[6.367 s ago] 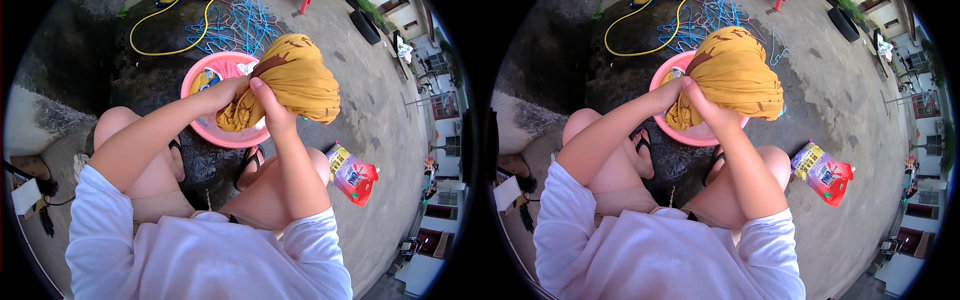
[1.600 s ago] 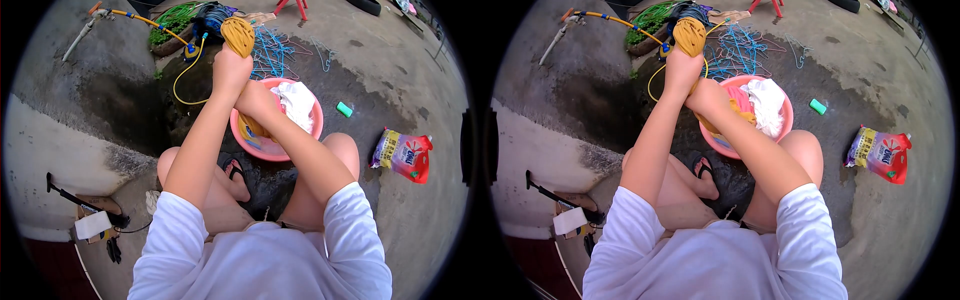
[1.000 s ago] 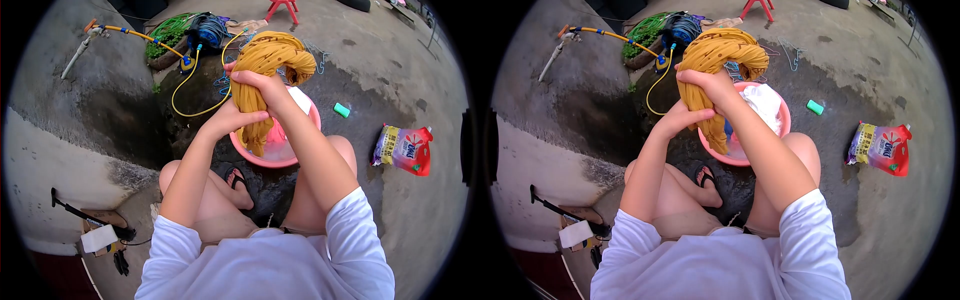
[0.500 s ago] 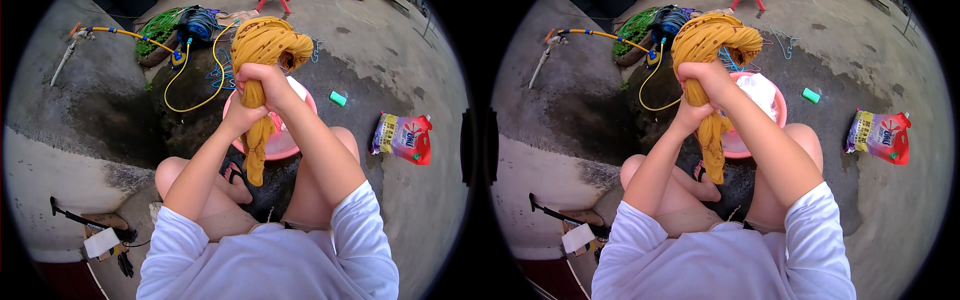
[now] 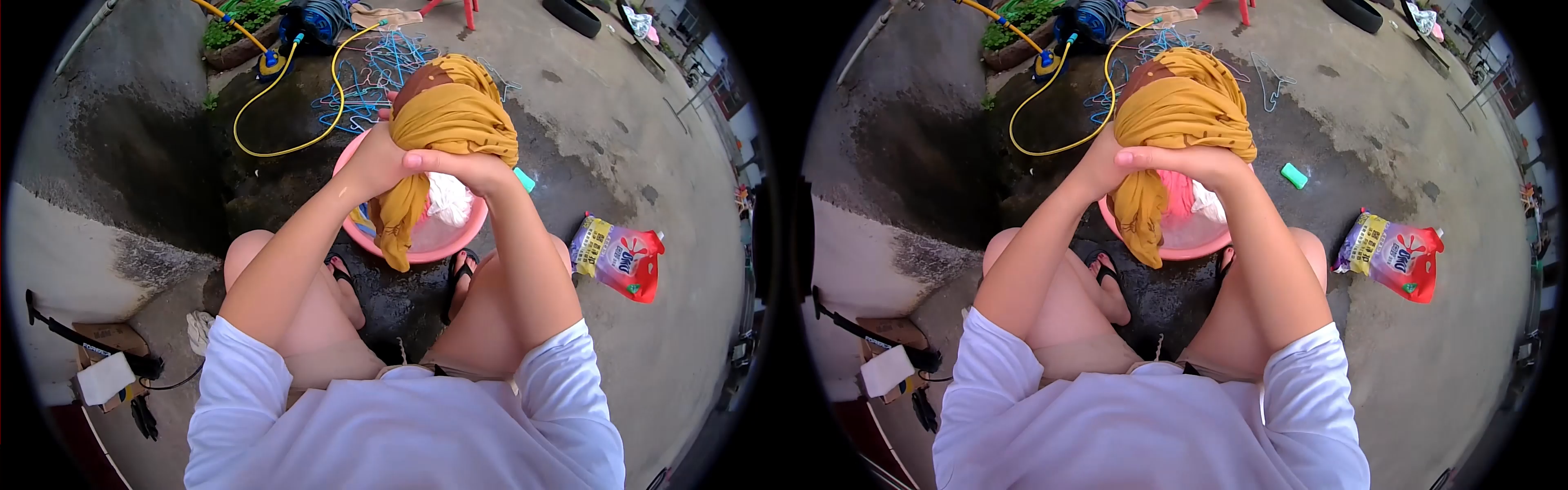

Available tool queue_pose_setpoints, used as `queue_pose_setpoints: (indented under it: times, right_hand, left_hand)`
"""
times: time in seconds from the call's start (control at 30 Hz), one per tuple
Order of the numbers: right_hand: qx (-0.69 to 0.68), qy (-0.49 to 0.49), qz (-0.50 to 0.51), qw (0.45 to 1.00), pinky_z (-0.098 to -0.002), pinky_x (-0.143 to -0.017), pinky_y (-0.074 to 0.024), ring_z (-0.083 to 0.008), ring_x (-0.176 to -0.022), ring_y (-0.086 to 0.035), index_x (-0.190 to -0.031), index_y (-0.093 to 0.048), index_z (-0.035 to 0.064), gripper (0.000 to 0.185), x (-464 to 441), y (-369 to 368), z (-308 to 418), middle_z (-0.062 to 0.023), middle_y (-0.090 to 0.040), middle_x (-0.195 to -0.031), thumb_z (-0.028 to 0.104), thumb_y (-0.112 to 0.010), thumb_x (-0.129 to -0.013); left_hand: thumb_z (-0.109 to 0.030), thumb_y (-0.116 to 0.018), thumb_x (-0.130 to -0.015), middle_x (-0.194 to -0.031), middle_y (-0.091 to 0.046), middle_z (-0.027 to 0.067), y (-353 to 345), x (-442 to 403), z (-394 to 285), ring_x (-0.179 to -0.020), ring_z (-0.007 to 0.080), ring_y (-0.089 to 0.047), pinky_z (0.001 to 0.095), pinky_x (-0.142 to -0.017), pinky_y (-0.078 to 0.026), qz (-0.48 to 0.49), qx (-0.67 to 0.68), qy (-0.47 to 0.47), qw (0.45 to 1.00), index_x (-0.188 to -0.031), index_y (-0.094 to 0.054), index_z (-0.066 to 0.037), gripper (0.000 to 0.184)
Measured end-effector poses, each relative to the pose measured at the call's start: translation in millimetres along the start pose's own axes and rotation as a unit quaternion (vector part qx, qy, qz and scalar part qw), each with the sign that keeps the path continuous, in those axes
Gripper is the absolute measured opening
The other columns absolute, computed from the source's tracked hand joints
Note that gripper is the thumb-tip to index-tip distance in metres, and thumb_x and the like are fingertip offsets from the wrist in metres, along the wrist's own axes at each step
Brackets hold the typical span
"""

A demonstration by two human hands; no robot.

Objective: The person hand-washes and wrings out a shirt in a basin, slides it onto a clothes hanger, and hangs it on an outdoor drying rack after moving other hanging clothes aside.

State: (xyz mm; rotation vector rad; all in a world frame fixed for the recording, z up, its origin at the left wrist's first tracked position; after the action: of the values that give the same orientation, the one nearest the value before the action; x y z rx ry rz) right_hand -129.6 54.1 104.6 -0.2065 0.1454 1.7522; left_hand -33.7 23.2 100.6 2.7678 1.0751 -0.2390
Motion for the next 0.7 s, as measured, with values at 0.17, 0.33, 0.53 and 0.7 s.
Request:
queue_pose_setpoints:
  times: [0.17,0.33,0.53,0.7]
  right_hand:
    - [-0.147,-0.066,-0.045,0.986,-0.0367,-0.098,-0.0400,-0.0230,-0.113,-0.051,-0.122,-0.047,-0.0010,0.054,-2,-15,-15,-0.0138,-0.052,-0.125,0.020,-0.066,-0.076]
    - [-0.226,-0.057,-0.106,0.967,-0.0360,-0.094,-0.0425,-0.0244,-0.109,-0.053,-0.115,-0.048,-0.0052,0.044,-4,-7,-9,-0.0178,-0.055,-0.119,0.018,-0.055,-0.079]
    - [-0.208,-0.017,-0.127,0.970,-0.0406,-0.092,-0.0443,-0.0296,-0.104,-0.056,-0.108,-0.049,-0.0029,0.036,-5,-9,-5,-0.0193,-0.058,-0.106,0.014,-0.055,-0.077]
    - [-0.242,-0.029,-0.136,0.960,-0.0347,-0.076,-0.0472,-0.0251,-0.080,-0.057,-0.102,-0.049,-0.0025,0.039,-5,-3,-10,-0.0145,-0.055,-0.085,0.017,-0.055,-0.068]
  left_hand:
    - [-0.017,-0.070,-0.075,-0.107,-0.058,0.0072,0,5,11,-0.099,0.0155,-0.055,0.0293,-0.086,-0.044,0.100,-0.001,0.070,0.992,-0.120,-0.048,-0.003,0.052]
    - [-0.021,-0.074,-0.074,-0.120,-0.051,0.0101,8,11,21,-0.108,0.0166,-0.052,0.0306,-0.091,-0.043,0.077,0.011,0.103,0.992,-0.130,-0.035,-0.001,0.071]
    - [-0.015,-0.073,-0.071,-0.115,-0.057,0.0088,-20,6,48,-0.106,0.0166,-0.055,0.0311,-0.086,-0.046,0.069,0.000,0.113,0.991,-0.120,-0.047,-0.004,0.057]
    - [-0.006,-0.064,-0.068,-0.102,-0.059,0.0069,-29,8,48,-0.096,0.0166,-0.058,0.0293,-0.079,-0.048,-0.009,0.040,0.111,0.993,-0.112,-0.049,-0.004,0.046]
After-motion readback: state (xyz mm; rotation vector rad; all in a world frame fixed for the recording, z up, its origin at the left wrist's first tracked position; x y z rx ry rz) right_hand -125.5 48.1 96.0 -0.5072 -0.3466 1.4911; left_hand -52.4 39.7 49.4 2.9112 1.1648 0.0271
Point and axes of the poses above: each hand's wrist, its own x-axis away from the middle knuckle, its own y-axis out of the back of the hand, z = x × y, the point moved 6 cm from there along -x, towards the middle knuckle
